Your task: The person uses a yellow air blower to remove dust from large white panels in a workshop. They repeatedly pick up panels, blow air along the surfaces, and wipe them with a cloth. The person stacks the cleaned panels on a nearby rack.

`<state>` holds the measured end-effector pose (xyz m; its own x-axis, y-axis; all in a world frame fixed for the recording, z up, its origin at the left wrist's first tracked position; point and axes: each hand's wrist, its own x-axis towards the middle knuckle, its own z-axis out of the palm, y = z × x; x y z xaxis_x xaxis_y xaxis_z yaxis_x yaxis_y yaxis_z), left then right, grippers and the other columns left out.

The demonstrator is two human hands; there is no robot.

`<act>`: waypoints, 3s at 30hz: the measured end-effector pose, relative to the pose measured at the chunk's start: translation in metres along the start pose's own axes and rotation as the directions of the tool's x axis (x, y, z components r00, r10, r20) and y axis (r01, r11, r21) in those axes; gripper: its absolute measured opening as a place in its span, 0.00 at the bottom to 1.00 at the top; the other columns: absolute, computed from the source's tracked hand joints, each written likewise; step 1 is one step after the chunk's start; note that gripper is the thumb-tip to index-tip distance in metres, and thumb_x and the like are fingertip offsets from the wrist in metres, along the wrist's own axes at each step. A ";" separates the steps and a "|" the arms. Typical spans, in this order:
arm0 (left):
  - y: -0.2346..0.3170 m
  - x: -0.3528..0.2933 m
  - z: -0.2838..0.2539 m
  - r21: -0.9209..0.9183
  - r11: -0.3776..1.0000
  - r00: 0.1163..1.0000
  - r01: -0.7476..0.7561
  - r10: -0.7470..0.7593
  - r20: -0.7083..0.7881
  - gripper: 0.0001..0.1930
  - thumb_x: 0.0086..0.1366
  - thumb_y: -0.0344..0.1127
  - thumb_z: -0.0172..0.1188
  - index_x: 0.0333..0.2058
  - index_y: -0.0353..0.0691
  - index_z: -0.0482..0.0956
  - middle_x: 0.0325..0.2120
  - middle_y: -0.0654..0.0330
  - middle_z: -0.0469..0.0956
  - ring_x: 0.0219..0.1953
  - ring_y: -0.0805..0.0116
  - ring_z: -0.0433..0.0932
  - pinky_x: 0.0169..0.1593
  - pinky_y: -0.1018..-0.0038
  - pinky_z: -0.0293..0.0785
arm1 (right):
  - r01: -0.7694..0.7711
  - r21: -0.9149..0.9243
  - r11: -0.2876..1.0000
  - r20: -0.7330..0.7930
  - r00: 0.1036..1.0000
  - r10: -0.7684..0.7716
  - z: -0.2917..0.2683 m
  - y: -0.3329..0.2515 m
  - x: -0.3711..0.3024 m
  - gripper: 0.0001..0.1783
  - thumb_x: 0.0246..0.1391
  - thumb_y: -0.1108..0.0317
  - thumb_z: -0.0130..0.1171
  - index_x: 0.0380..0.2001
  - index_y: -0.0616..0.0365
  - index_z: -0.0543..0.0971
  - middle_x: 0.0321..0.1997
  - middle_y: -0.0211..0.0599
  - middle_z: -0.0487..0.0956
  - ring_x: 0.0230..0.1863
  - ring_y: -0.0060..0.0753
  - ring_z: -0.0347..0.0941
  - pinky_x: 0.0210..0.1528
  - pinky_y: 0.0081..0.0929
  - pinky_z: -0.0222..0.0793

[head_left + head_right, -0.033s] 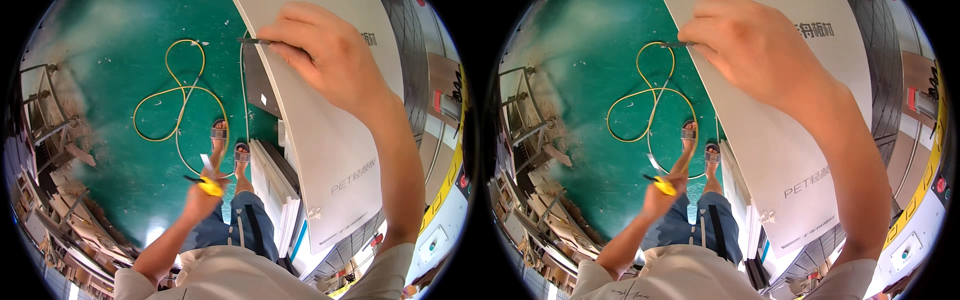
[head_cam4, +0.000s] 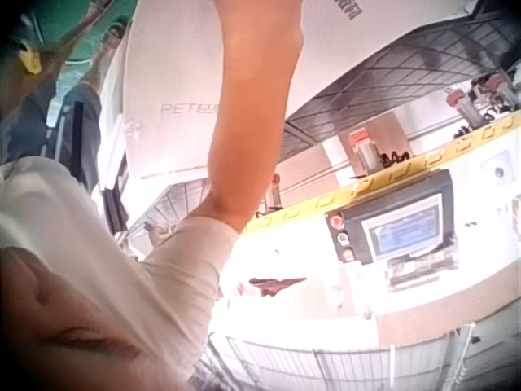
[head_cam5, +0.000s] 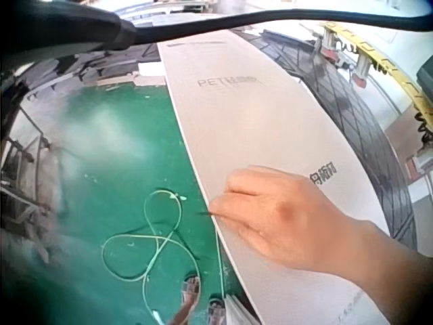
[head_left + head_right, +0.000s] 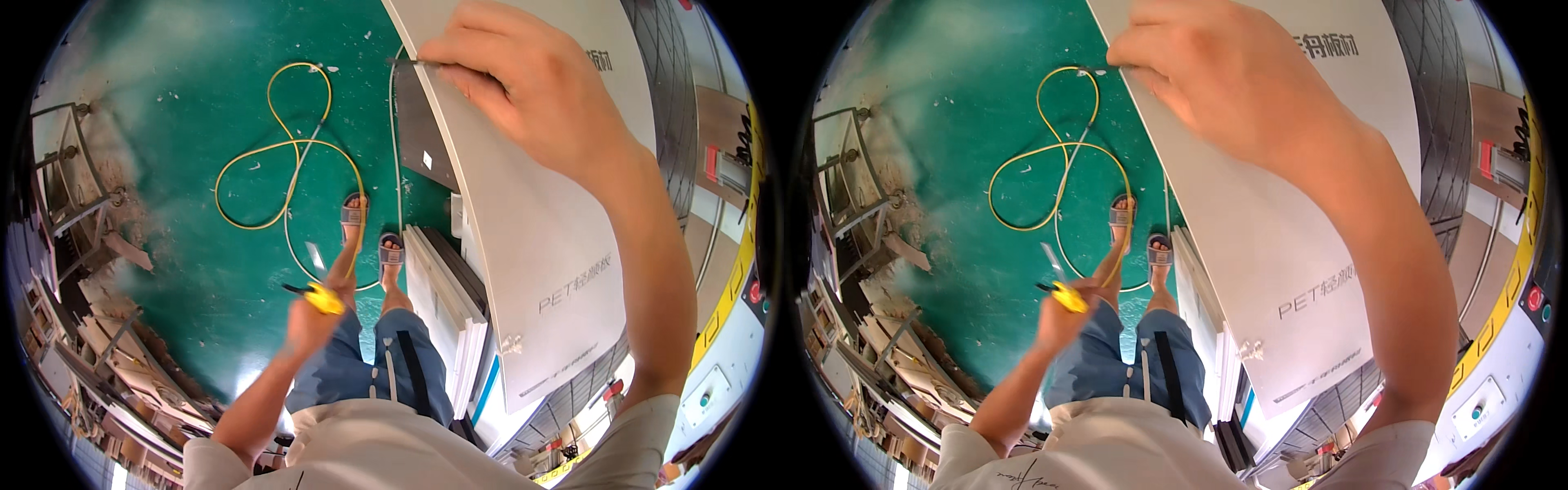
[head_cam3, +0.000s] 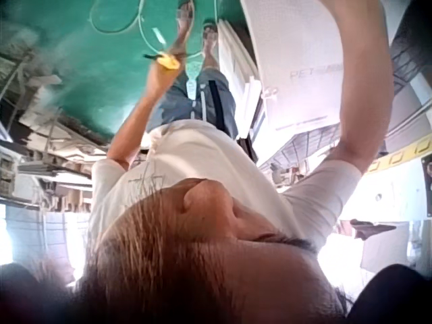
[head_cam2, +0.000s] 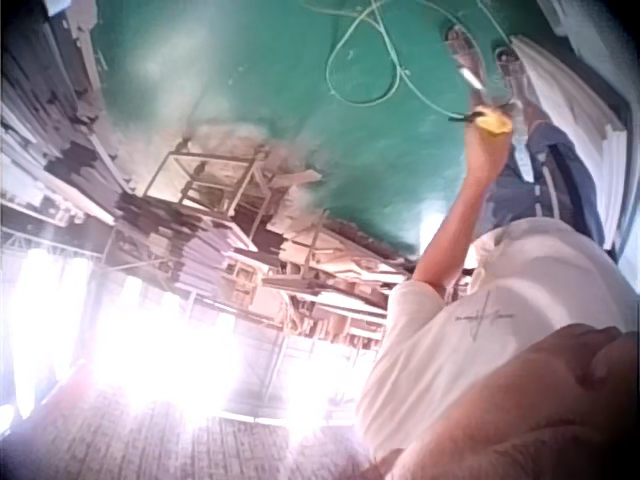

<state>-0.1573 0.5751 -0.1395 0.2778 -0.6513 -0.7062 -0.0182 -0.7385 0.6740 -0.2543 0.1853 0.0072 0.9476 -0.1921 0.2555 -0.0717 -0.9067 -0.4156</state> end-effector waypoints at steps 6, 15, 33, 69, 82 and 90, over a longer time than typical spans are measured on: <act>-0.101 -0.022 -0.071 -0.293 0.938 0.901 0.186 -0.282 -0.330 0.19 0.67 0.34 0.58 0.55 0.32 0.75 0.41 0.57 0.85 0.34 0.77 0.79 0.32 0.82 0.69 | 0.123 -0.020 0.992 0.083 0.989 -0.121 -0.003 -0.022 -0.035 0.05 0.49 0.74 0.62 0.32 0.58 0.80 0.31 0.39 0.73 0.37 0.45 0.74 0.37 0.38 0.72; -0.169 -0.109 0.021 -0.290 0.942 0.893 0.168 -0.270 -0.361 0.18 0.67 0.34 0.60 0.52 0.31 0.77 0.39 0.58 0.86 0.33 0.76 0.80 0.34 0.79 0.72 | 0.149 0.058 0.987 0.282 0.946 -0.160 -0.002 -0.142 -0.223 0.06 0.40 0.71 0.59 0.26 0.56 0.75 0.32 0.31 0.71 0.36 0.34 0.72 0.37 0.29 0.73; -0.260 -0.264 0.076 -0.039 0.958 0.908 0.283 -0.280 -0.311 0.12 0.65 0.31 0.60 0.44 0.29 0.80 0.33 0.55 0.86 0.30 0.71 0.83 0.37 0.74 0.79 | 0.140 -0.082 0.987 -0.075 0.987 -0.146 0.030 -0.116 -0.200 0.05 0.53 0.71 0.60 0.33 0.57 0.82 0.34 0.41 0.78 0.41 0.46 0.77 0.41 0.39 0.75; -0.219 -0.207 0.111 0.081 0.971 0.969 0.227 -0.216 -0.120 0.15 0.65 0.35 0.62 0.48 0.33 0.79 0.37 0.58 0.85 0.33 0.73 0.80 0.37 0.76 0.74 | -0.112 -0.064 0.992 0.028 0.993 0.114 0.027 -0.288 -0.453 0.05 0.45 0.70 0.60 0.29 0.53 0.77 0.33 0.30 0.72 0.42 0.36 0.73 0.41 0.34 0.75; -0.014 -0.243 0.304 -0.089 0.970 0.927 -0.228 0.244 0.284 0.15 0.67 0.38 0.67 0.43 0.30 0.82 0.39 0.55 0.84 0.39 0.73 0.80 0.47 0.75 0.75 | -0.815 0.575 0.075 0.008 0.097 0.995 0.015 -0.410 -0.584 0.08 0.63 0.73 0.60 0.45 0.59 0.78 0.41 0.34 0.82 0.37 0.26 0.76 0.40 0.26 0.72; 0.008 -0.248 0.346 -0.170 0.985 0.911 0.038 0.036 0.410 0.17 0.64 0.43 0.71 0.35 0.32 0.82 0.29 0.62 0.84 0.30 0.78 0.81 0.35 0.78 0.75 | -0.629 0.778 0.020 -0.144 -0.147 0.979 -0.043 -0.308 -0.646 0.15 0.61 0.74 0.62 0.51 0.62 0.79 0.41 0.31 0.83 0.38 0.19 0.77 0.40 0.21 0.73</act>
<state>-0.5588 0.6700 -0.0342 -0.1413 -0.6914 -0.7086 0.1560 -0.7223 0.6737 -0.8581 0.5721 0.0080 -0.2543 -0.9132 -0.3183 -0.3548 0.3943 -0.8477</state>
